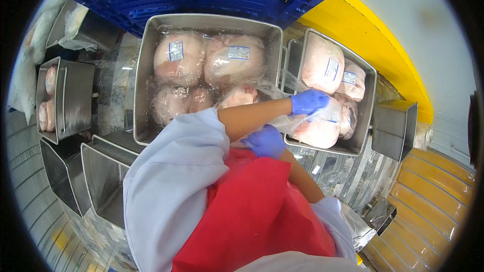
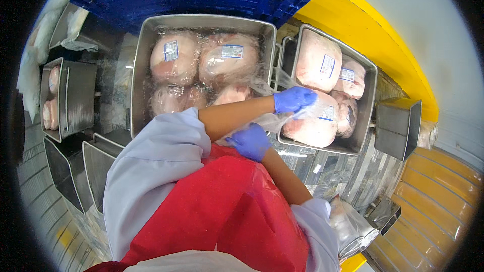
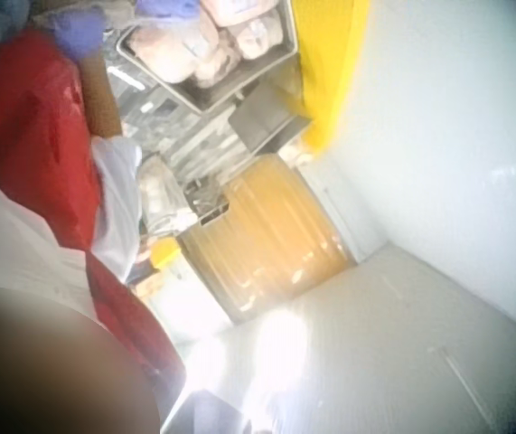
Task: The person uses a knife to trim and cut large pieces of raw meat on a stainless steel work surface. They separate the meat into smaller portions and place them into metal trays. The person wears blue gloves and a red apron while performing the task.
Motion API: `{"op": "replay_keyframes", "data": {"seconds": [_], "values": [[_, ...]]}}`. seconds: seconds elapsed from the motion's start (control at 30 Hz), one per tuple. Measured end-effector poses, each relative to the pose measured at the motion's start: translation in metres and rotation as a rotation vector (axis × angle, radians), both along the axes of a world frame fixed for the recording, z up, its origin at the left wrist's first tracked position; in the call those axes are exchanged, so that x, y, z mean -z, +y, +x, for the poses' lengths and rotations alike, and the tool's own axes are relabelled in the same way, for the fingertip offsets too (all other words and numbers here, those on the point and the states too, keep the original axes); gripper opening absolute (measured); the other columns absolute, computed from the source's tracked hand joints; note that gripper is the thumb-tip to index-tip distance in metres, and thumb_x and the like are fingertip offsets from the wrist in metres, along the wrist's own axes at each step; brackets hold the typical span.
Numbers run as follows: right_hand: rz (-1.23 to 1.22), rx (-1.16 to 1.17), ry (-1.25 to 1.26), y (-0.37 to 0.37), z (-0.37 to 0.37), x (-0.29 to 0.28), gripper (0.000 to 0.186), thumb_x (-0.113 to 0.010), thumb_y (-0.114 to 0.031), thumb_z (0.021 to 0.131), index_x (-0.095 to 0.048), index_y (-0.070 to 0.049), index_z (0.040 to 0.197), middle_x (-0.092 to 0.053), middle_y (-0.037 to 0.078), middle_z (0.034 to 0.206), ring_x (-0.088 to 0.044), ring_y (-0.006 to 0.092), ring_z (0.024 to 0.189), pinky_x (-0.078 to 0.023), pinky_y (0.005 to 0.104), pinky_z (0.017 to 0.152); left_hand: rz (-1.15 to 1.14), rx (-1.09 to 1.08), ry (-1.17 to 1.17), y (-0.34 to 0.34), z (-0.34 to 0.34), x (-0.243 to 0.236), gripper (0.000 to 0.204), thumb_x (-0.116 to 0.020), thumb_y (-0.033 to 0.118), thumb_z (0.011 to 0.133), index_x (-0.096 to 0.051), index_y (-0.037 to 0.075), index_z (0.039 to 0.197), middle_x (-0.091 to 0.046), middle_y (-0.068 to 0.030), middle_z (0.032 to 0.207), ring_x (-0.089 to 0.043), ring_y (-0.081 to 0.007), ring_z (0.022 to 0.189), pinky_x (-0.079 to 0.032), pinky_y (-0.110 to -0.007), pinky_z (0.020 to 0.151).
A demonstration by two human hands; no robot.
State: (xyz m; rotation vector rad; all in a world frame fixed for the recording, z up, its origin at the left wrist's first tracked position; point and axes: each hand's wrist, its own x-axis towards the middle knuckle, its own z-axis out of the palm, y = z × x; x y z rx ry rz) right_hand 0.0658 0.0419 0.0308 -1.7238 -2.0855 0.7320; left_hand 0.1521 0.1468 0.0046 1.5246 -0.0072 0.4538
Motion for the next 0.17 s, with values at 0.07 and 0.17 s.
{"op": "replay_keyframes", "data": {"seconds": [0.07,0.17], "values": [[-0.217,0.022,-0.013,-0.013,0.01,-0.022,0.03,-0.058,-0.041,0.089,-0.075,-0.017,0.088,-0.071,0.013,0.083,-0.067,0.0307,0.076,-0.049,0.0481,0.072,-0.306,0.056,0.13,0.014,-0.035,-0.053,0.031,-0.052,0.031,0.102,-0.065,0.003,0.105,-0.061,-0.0062,0.081,-0.061,-0.0151,0.081,-0.051,-0.031,0.074],[-0.224,0.116,0.198,0.002,0.02,-0.053,0.033,-0.061,-0.042,0.087,-0.076,-0.015,0.099,-0.073,0.013,0.097,-0.067,0.0302,0.075,-0.05,0.0474,0.083,-0.469,-0.266,-0.014,0.025,-0.093,-0.026,0.029,-0.055,0.027,0.101,-0.06,0.005,0.118,-0.059,-0.0102,0.115,-0.058,-0.0155,0.099,-0.05,-0.038,0.091]]}}
